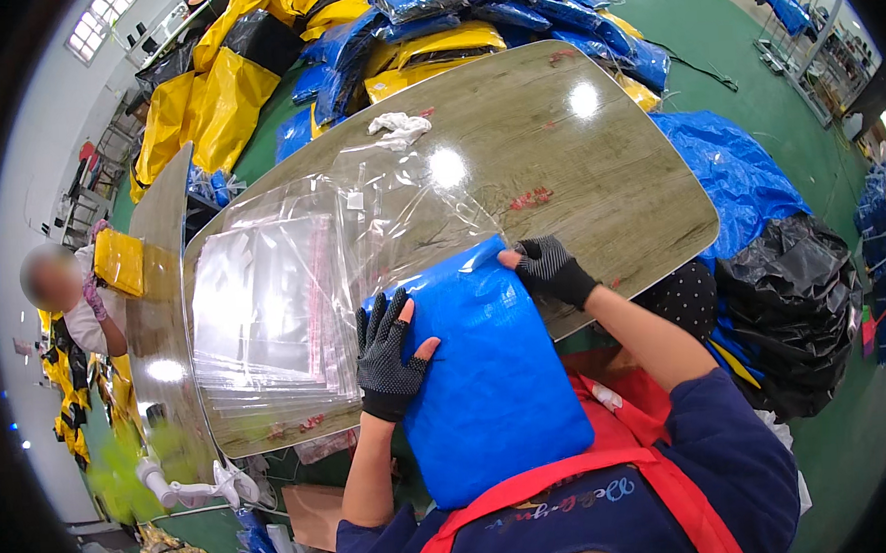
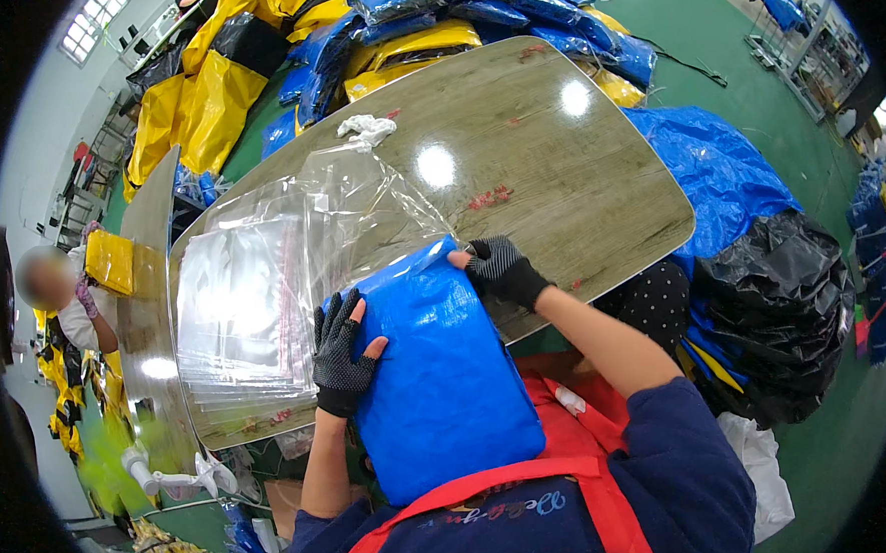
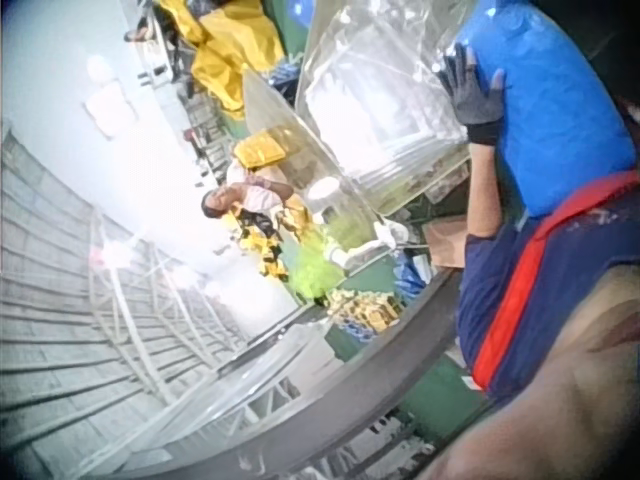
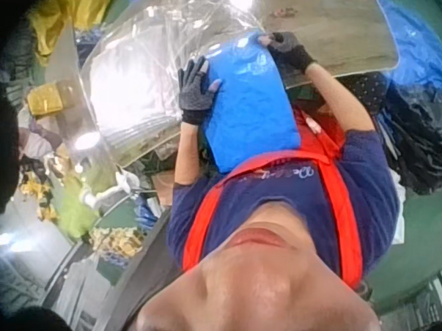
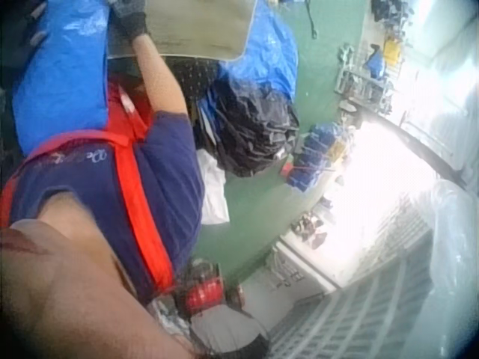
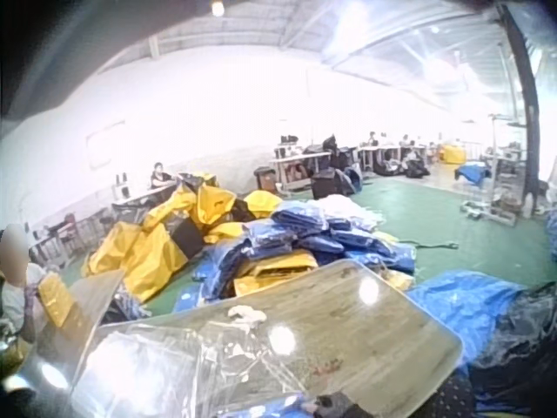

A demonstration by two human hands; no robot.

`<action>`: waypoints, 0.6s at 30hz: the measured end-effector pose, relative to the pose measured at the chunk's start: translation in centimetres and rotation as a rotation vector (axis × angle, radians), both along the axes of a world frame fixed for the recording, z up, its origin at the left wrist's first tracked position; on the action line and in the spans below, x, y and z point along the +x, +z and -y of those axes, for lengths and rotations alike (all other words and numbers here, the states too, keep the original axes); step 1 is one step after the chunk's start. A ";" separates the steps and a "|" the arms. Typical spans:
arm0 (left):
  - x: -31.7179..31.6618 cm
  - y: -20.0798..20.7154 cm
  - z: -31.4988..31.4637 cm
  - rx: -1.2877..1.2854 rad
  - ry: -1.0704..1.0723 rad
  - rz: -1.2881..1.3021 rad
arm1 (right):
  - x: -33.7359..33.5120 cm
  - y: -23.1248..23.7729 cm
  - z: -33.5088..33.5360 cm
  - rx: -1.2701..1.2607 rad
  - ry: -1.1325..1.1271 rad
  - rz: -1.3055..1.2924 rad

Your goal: The person folds a blue and black item, places it into a clear plastic bag, and sets the bag on a table. This process is repeated multiple times with similar items.

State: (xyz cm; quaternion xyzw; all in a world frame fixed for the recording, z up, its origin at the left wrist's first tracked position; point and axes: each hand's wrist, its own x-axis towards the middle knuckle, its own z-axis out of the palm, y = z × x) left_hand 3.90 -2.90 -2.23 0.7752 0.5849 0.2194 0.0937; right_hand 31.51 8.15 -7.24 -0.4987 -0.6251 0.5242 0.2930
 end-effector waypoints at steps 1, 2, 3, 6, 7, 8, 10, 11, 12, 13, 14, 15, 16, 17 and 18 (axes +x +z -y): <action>-0.1 -0.2 0.0 0.014 0.005 -0.001 | -0.3 0.1 0.7 0.170 -0.005 0.108; -0.2 -0.2 0.5 0.013 0.027 0.023 | -0.5 0.1 1.9 0.334 -0.011 0.214; -0.1 -0.2 0.5 0.018 0.043 0.049 | -0.3 -0.2 3.3 0.416 0.005 0.301; -0.1 -0.2 0.8 0.040 0.078 0.013 | 2.1 0.0 8.1 0.442 0.228 0.509; 0.0 -0.1 0.8 0.048 0.093 -0.016 | 3.4 0.8 7.6 0.344 0.296 0.421; 0.2 -0.4 0.8 0.057 0.102 0.037 | 4.7 1.6 6.7 0.244 0.362 0.337; 0.6 -1.2 1.2 0.056 0.113 0.137 | 6.0 -0.1 2.7 0.024 0.084 -0.144; 1.1 -1.4 1.2 0.092 0.132 0.119 | 4.7 1.5 0.7 -0.008 0.030 0.081; 1.5 -1.3 1.4 0.079 0.119 0.129 | 2.5 3.1 -0.4 -0.037 -0.028 0.308; 1.9 -0.9 1.5 0.071 0.103 0.139 | 0.8 3.1 -0.2 -0.077 0.076 0.079; 2.0 -0.7 1.4 0.070 0.092 0.152 | -0.7 3.1 -0.1 -0.110 0.184 -0.146; 0.7 -1.4 1.7 0.154 0.091 0.187 | -1.9 3.3 0.9 -0.201 0.171 -0.335; -0.6 -2.7 1.6 0.062 0.268 0.569 | -2.6 3.4 2.5 -0.295 0.155 -0.523; -2.0 -4.0 1.8 0.072 0.453 1.000 | -2.8 3.2 4.3 -0.278 0.119 -0.519; -3.1 -4.1 1.3 0.206 0.618 0.978 | -2.6 3.0 6.3 -0.259 0.073 -0.511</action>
